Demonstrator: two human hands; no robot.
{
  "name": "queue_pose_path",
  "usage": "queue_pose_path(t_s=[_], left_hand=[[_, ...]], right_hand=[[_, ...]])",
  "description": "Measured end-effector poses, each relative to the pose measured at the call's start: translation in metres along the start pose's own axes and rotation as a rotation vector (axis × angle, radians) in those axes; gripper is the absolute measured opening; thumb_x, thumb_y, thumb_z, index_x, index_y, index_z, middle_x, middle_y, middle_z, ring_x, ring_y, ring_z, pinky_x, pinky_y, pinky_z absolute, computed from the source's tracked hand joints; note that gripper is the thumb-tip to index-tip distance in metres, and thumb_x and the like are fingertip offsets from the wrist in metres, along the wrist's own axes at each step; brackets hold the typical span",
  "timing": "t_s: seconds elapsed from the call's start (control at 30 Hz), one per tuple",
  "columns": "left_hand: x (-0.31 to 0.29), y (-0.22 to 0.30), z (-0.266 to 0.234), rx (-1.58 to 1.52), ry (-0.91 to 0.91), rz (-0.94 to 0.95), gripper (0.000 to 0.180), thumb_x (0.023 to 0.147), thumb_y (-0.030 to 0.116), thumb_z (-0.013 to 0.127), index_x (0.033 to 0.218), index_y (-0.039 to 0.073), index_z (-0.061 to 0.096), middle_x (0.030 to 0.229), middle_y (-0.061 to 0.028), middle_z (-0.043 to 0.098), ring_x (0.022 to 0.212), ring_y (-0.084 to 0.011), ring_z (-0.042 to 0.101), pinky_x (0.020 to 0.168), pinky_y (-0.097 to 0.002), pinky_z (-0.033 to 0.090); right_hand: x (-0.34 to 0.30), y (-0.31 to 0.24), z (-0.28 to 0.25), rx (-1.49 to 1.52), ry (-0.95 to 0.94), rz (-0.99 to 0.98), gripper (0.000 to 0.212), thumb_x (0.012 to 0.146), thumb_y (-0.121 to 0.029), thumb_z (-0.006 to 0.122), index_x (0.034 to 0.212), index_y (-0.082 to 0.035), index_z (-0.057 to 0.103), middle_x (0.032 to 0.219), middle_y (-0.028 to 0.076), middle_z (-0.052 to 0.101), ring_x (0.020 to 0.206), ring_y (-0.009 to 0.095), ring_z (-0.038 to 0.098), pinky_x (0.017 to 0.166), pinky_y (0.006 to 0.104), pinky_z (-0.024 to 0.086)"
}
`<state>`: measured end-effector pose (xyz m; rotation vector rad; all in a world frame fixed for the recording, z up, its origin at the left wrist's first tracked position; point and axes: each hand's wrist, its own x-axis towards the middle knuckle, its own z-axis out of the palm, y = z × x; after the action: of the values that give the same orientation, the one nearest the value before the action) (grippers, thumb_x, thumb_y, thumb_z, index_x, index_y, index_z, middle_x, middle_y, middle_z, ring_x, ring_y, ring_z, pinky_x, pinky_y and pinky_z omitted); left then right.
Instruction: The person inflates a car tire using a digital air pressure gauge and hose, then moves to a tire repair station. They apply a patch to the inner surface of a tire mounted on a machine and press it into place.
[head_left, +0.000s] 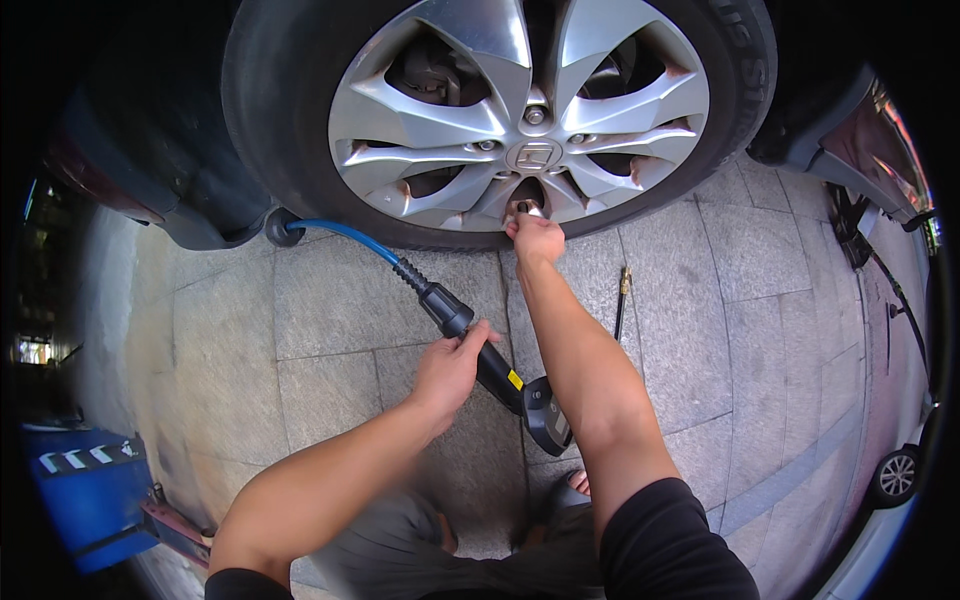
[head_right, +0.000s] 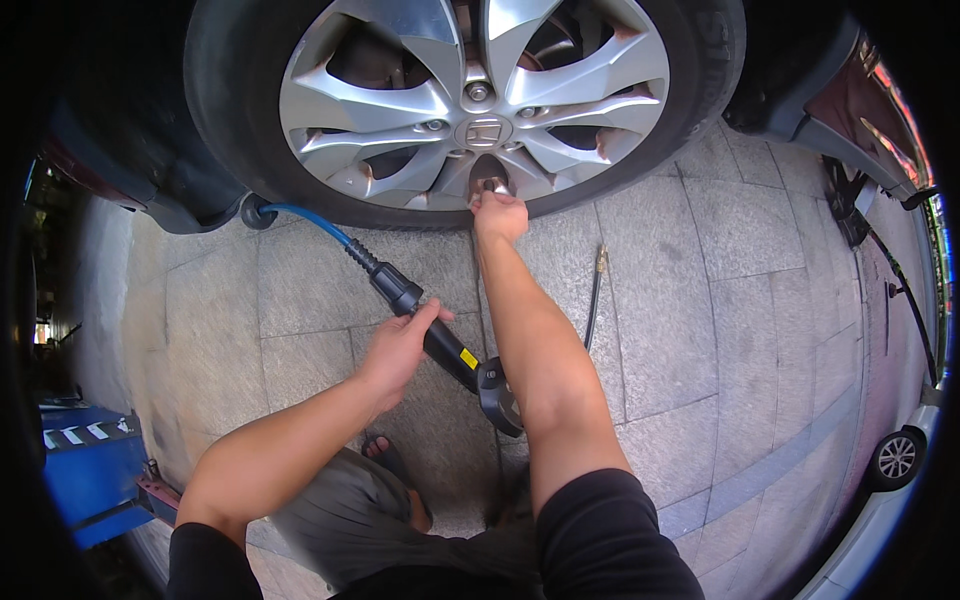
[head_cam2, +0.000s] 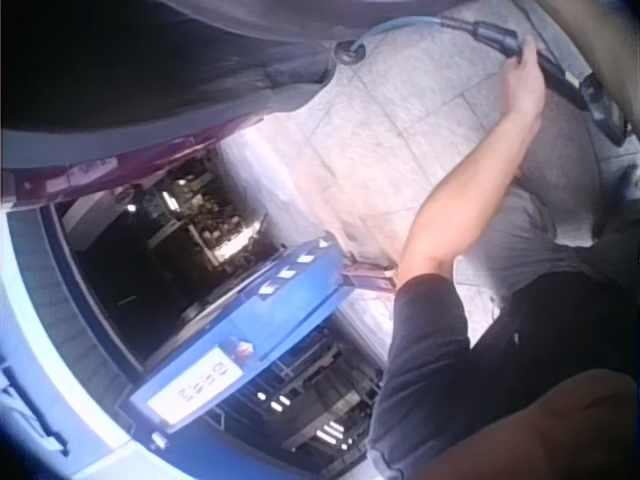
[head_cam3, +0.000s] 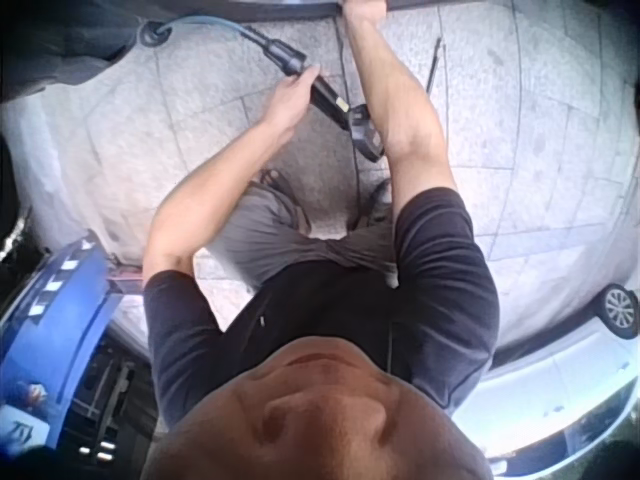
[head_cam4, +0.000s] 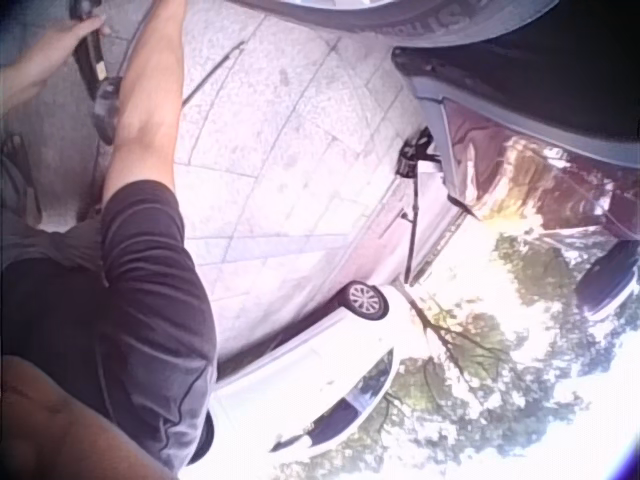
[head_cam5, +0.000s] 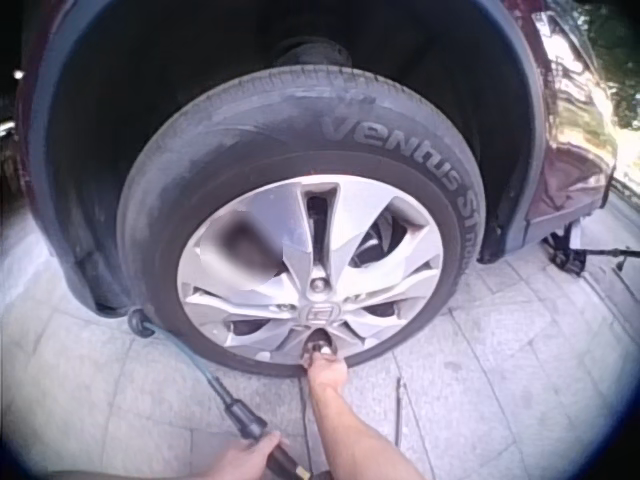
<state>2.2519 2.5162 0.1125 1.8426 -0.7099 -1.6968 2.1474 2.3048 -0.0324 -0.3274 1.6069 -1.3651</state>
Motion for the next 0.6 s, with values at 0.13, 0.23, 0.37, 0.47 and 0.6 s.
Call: queue_pose_path(t_s=[0.13, 0.23, 0.37, 0.47, 0.6], left_hand=[[0.001, -0.003, 0.004, 0.002, 0.013, 0.001, 0.041, 0.102, 0.053, 0.057, 0.104, 0.016, 0.075, 0.097, 0.0014, 0.065, 0.095, -0.0115, 0.053, 0.091, -0.0314, 0.039], [0.000, -0.003, 0.005, -0.001, -0.012, -0.010, 0.042, 0.101, 0.054, 0.057, 0.105, 0.016, 0.074, 0.099, 0.0007, 0.065, 0.098, -0.0130, 0.054, 0.094, -0.0343, 0.039], [0.000, -0.004, 0.002, 0.026, -0.004, 0.006, 0.043, 0.101, 0.054, 0.057, 0.105, 0.015, 0.074, 0.102, -0.0001, 0.066, 0.100, -0.0145, 0.055, 0.096, -0.0362, 0.038], [0.001, -0.006, -0.002, 0.035, 0.009, -0.039, 0.043, 0.102, 0.053, 0.057, 0.104, 0.014, 0.074, 0.101, 0.0000, 0.066, 0.100, -0.0136, 0.055, 0.094, -0.0355, 0.039], [0.004, -0.009, -0.006, 0.024, 0.000, 0.001, 0.042, 0.102, 0.053, 0.057, 0.104, 0.015, 0.074, 0.100, 0.0006, 0.066, 0.098, -0.0122, 0.054, 0.092, -0.0348, 0.039]], right_hand=[[0.003, 0.005, -0.001, -0.142, 0.020, -0.057, 0.021, 0.083, -0.009, 0.078, 0.093, 0.004, 0.065, 0.086, 0.020, 0.073, 0.075, 0.026, 0.076, 0.069, 0.0358, 0.062], [0.014, 0.016, 0.000, -0.330, 0.083, -0.156, 0.025, 0.079, -0.015, 0.081, 0.091, 0.001, 0.067, 0.089, 0.021, 0.074, 0.084, 0.032, 0.075, 0.080, 0.0405, 0.059], [0.026, 0.030, 0.004, -0.302, 0.095, -0.216, 0.019, 0.085, -0.007, 0.077, 0.090, 0.005, 0.062, 0.076, 0.013, 0.072, 0.064, 0.020, 0.073, 0.058, 0.0303, 0.060], [0.028, 0.033, 0.008, -0.241, 0.119, -0.168, 0.021, 0.082, -0.011, 0.079, 0.089, 0.003, 0.065, 0.081, 0.017, 0.073, 0.072, 0.025, 0.074, 0.067, 0.0343, 0.059], [0.023, 0.025, 0.008, -0.087, 0.098, -0.026, 0.023, 0.076, -0.018, 0.082, 0.086, -0.001, 0.070, 0.087, 0.022, 0.075, 0.087, 0.033, 0.075, 0.086, 0.0410, 0.057]])
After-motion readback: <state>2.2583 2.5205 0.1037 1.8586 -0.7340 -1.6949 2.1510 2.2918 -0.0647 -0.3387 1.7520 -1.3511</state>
